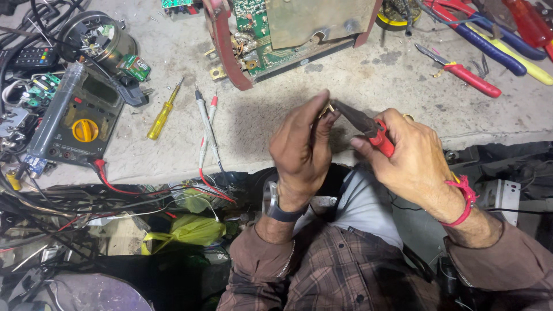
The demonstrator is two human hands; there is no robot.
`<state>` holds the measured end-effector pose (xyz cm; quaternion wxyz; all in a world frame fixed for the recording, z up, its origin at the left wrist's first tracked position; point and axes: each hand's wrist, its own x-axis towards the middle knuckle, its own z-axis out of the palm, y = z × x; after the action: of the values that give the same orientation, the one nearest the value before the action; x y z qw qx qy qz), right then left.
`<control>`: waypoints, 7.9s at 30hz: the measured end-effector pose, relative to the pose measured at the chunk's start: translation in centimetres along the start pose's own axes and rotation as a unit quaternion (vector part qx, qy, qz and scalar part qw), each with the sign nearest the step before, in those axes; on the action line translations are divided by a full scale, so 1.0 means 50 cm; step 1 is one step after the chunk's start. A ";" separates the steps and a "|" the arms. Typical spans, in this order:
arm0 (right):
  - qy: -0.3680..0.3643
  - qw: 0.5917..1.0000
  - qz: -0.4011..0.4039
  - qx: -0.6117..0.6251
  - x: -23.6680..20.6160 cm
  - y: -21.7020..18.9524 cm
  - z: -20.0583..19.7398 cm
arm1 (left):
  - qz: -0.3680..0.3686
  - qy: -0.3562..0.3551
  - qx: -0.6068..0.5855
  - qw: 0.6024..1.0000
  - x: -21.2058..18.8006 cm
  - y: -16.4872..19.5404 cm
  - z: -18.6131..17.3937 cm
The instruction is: The person uses pliers to bend and shape a small brass terminal, then repeatedly fits it into a slot on a circuit board assembly. The person removes and reinserts the terminal multiple times while adjusting its shape with the pliers.
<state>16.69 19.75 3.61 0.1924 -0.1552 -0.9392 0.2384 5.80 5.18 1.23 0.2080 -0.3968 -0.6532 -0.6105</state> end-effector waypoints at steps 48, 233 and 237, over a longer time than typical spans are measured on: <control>0.023 0.934 -0.229 -0.272 0.033 0.055 -0.104 | -0.215 -0.246 -0.289 0.900 0.043 -0.025 -0.092; -0.060 0.950 -0.112 0.285 0.175 0.071 0.095 | -0.255 -0.232 -0.158 0.925 0.155 -0.070 0.130; 0.002 0.959 -0.167 0.231 0.177 0.058 0.096 | -0.200 -0.263 -0.118 0.936 0.160 -0.059 0.123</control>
<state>7.39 23.71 0.77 0.2617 0.0522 -0.8707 0.4130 0.03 13.39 4.40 -0.1465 -0.4259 -0.6740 -0.5855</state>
